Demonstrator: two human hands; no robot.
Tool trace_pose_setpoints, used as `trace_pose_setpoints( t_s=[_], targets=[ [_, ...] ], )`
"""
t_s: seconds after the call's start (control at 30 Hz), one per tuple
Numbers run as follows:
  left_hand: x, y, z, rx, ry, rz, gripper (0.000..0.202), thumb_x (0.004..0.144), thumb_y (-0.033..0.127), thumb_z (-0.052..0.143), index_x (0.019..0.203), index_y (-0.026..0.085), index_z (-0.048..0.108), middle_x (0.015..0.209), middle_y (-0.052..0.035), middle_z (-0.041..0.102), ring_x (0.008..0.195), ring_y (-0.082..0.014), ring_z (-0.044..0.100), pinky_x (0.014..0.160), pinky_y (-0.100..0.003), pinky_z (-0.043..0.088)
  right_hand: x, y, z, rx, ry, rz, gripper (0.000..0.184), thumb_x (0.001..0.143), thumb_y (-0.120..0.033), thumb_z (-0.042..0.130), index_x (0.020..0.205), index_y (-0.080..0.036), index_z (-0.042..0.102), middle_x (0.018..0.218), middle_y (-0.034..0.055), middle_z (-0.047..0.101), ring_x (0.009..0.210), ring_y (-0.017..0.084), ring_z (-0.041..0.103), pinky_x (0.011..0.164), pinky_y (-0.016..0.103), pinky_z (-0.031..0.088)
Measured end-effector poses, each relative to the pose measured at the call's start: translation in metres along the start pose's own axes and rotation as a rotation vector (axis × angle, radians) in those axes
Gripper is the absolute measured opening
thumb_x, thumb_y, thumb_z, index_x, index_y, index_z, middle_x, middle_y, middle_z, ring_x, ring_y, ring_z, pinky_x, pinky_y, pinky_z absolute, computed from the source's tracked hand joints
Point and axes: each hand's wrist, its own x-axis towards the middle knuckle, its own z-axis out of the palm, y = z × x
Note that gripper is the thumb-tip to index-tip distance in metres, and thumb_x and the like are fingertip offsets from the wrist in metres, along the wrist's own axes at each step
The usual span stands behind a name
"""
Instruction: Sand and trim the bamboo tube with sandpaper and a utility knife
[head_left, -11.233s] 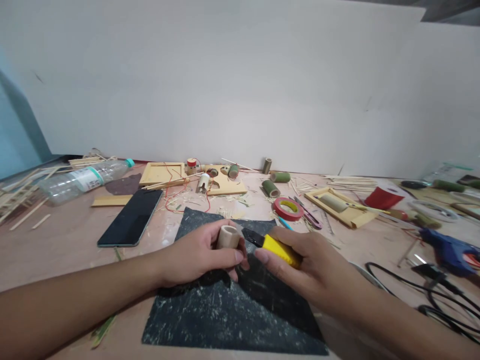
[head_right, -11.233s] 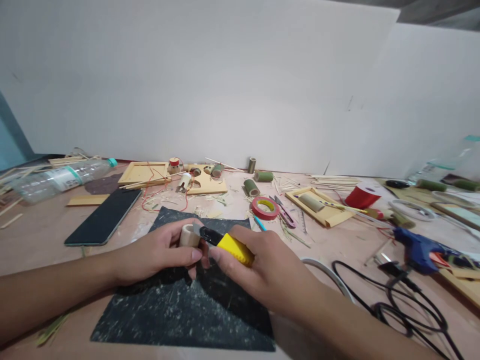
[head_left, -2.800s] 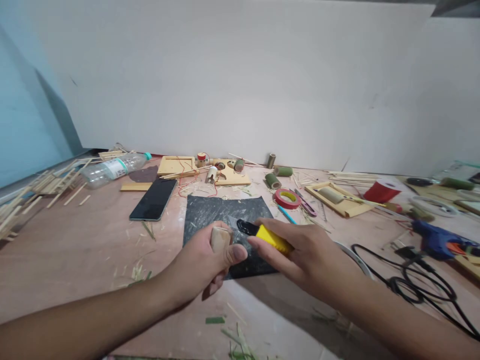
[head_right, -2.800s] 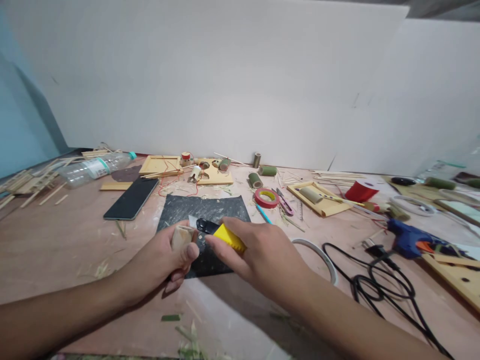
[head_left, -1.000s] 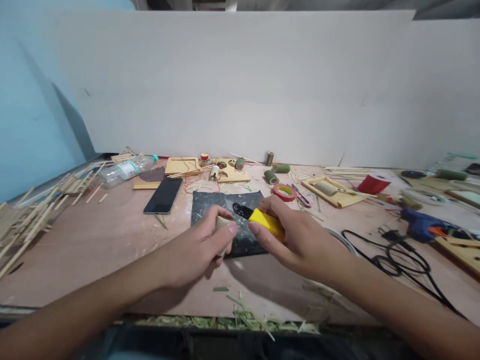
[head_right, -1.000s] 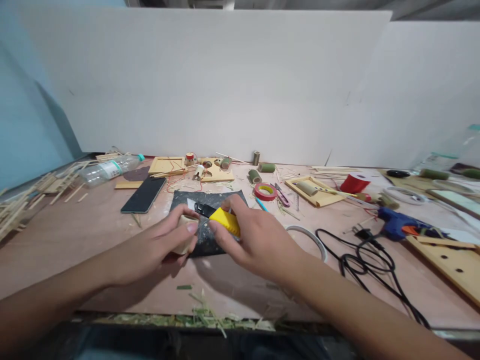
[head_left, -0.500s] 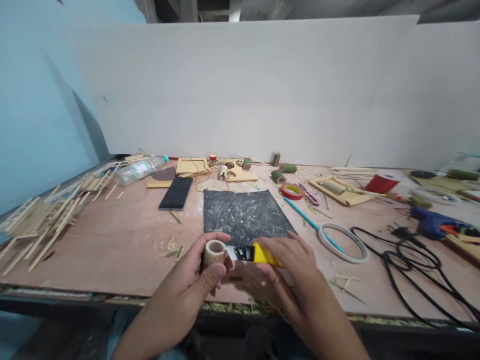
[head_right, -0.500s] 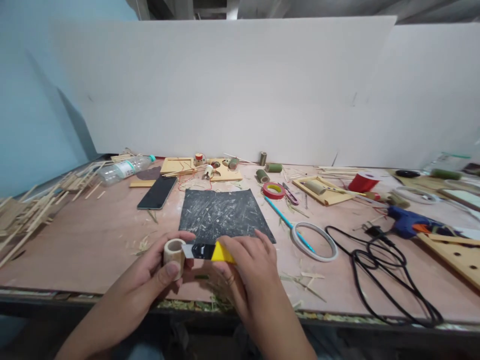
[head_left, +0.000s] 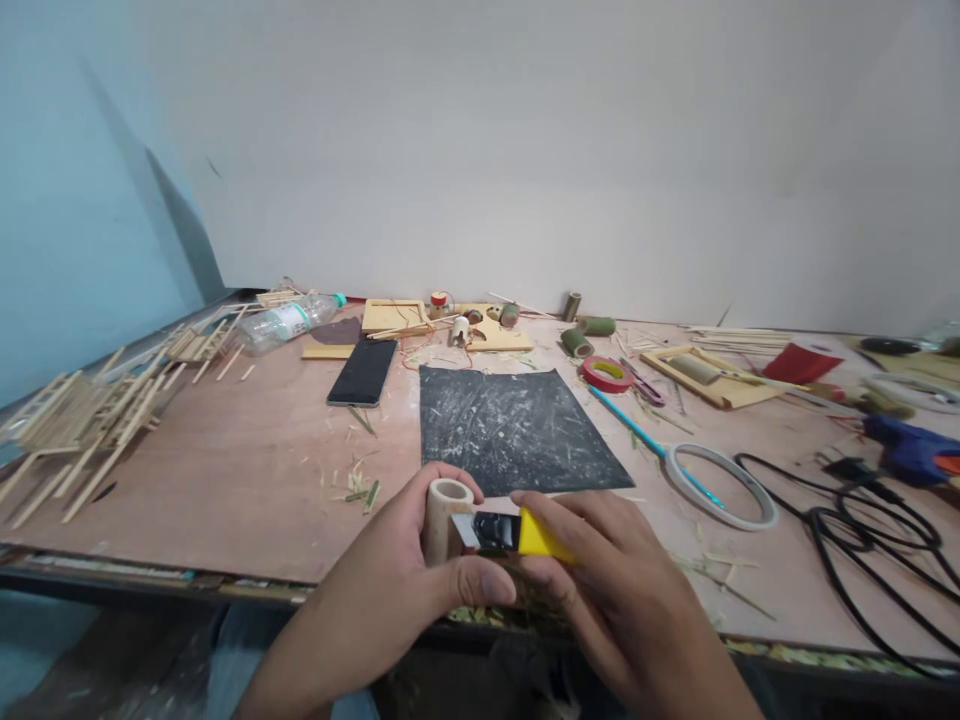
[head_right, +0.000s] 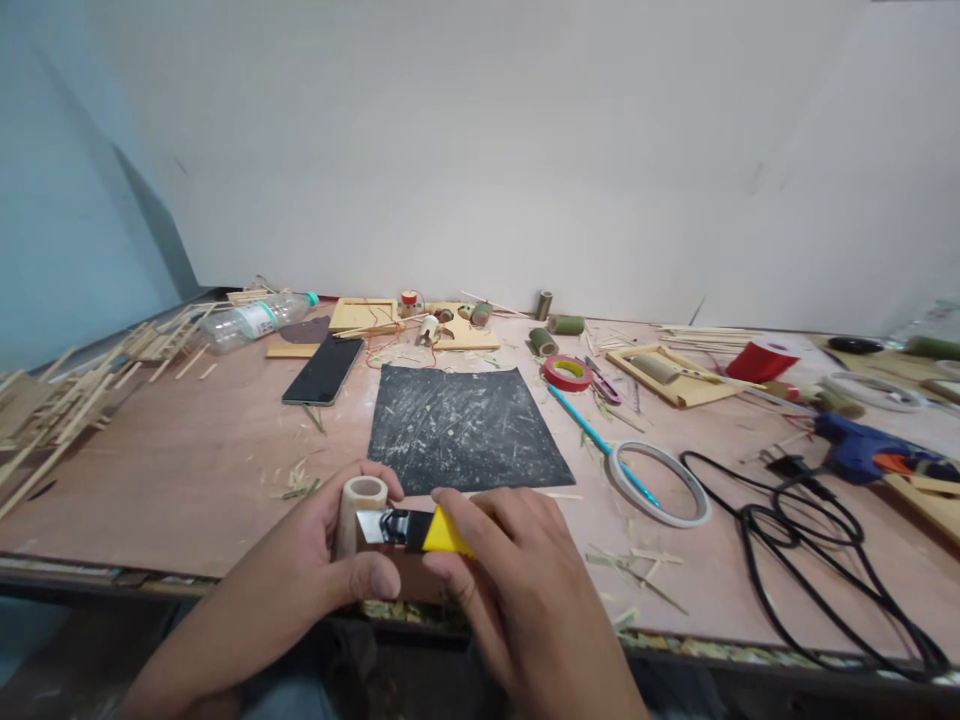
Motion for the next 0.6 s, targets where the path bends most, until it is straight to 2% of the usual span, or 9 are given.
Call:
trace_pose_setpoints(
  t_s=[0.1,0.2,0.5,0.6],
  targets=[
    [-0.0009,0.0016,0.0020,0.024,-0.004,-0.024,0.049,0.079,0.039,0.085,0.116,0.026,0.055,0.097,0.0038,0.062,0.089,-0.0183,0.055,0.077,-0.026,0.043,-0.0008,0.0002,0.0000,-0.012,-0.032,-0.005,0.039,0.103,-0.031,0.056,0.142,-0.027,0.055,0.110,0.0085,0.068,0.097,0.024,0.064,0.082,0.036,0.054],
    [-0.0009,0.0008,0.0039,0.096,0.028,-0.022,0.048,0.082,0.048,0.082,0.116,0.026,0.056,0.099,0.0029,0.063,0.091,-0.0194,0.056,0.079,-0.027,0.044,-0.0014,-0.0003,-0.0003,0.005,-0.063,-0.002,0.041,0.104,-0.030,0.055,0.145,-0.028,0.053,0.111,0.0084,0.068,0.099,0.024,0.064,0.083,0.035,0.055],
    [0.0019,-0.0019,0.0101,0.318,0.186,0.018,0.042,0.087,0.060,0.072,0.107,0.025,0.058,0.086,0.0040,0.065,0.082,-0.0205,0.059,0.073,-0.028,0.043,-0.0005,-0.0040,-0.0015,-0.021,-0.087,0.014,0.039,0.105,-0.029,0.052,0.144,-0.024,0.054,0.103,0.0077,0.068,0.092,0.023,0.067,0.078,0.033,0.056],
    [0.0019,-0.0030,0.0102,0.421,0.237,0.021,0.047,0.085,0.064,0.072,0.108,0.025,0.060,0.087,0.0023,0.066,0.082,-0.0226,0.060,0.072,-0.029,0.042,-0.0024,-0.0050,-0.0012,-0.048,-0.088,0.011,0.039,0.106,-0.029,0.049,0.144,-0.022,0.054,0.099,0.0074,0.068,0.088,0.022,0.067,0.074,0.033,0.055]
  ],
)
